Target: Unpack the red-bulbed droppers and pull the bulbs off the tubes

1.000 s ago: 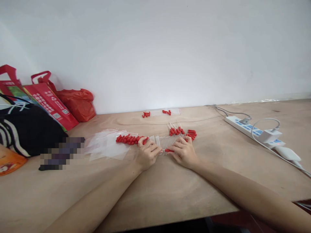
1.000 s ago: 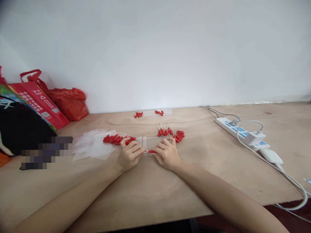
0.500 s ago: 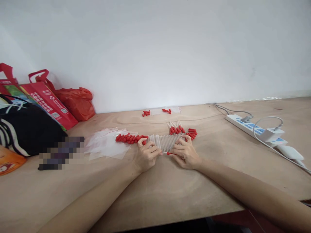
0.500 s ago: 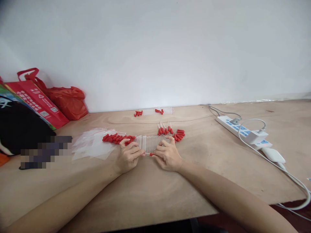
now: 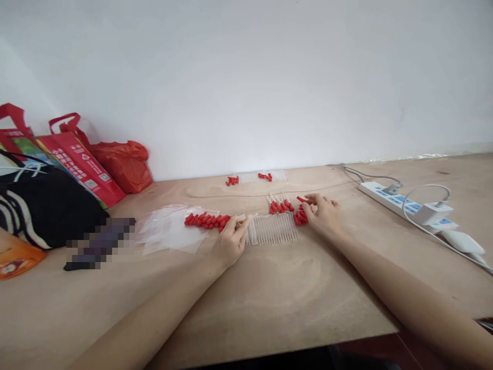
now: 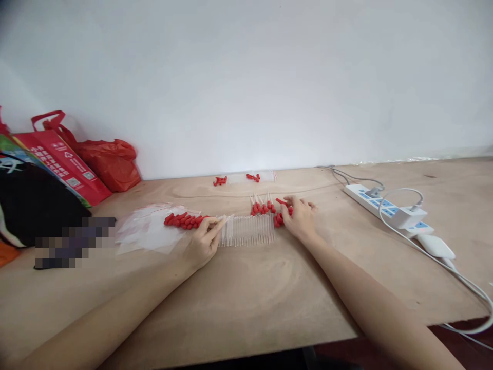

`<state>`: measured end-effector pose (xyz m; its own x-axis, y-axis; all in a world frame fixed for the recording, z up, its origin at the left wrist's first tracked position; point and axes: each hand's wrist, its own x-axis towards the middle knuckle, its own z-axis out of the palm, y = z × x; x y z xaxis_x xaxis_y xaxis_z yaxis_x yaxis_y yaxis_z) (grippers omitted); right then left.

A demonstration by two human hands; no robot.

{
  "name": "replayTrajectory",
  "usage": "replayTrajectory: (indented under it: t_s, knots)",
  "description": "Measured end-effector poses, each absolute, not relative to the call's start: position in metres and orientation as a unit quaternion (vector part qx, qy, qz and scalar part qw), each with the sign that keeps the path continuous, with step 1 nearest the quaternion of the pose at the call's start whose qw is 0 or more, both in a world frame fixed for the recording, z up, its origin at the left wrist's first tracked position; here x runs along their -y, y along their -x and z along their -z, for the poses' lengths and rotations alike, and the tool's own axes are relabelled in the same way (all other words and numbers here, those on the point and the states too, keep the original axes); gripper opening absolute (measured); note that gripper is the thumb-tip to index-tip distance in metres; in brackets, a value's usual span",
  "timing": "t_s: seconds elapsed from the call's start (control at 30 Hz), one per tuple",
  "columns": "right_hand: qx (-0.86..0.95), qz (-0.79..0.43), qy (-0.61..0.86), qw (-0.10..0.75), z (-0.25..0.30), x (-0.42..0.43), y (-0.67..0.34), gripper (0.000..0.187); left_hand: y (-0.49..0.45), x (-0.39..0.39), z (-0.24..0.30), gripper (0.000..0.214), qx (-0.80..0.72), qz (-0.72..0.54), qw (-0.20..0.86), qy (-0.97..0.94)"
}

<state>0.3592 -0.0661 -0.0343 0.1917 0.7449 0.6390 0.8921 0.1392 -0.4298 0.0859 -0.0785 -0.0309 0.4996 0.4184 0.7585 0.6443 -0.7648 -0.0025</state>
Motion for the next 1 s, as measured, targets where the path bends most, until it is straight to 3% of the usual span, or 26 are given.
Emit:
replayTrajectory:
  t_s: [0.2,0.63,1.0]
  knots:
    - [0.608,0.045,0.696,0.379,0.036,0.058,-0.379,0.024,-0.111,0.070,0.030,0.035,0.294,0.430,0.159,0.838]
    - [0.643,0.102,0.659,0.377,0.035,0.060,-0.368,0.030,-0.110,0.078,0.030,0.032,0.265,0.318,0.101,0.905]
    - [0.702,0.156,0.624,0.305,0.033,0.042,-0.330,0.028,-0.099,0.079,0.027,0.050,0.291,0.305,0.074,0.904]
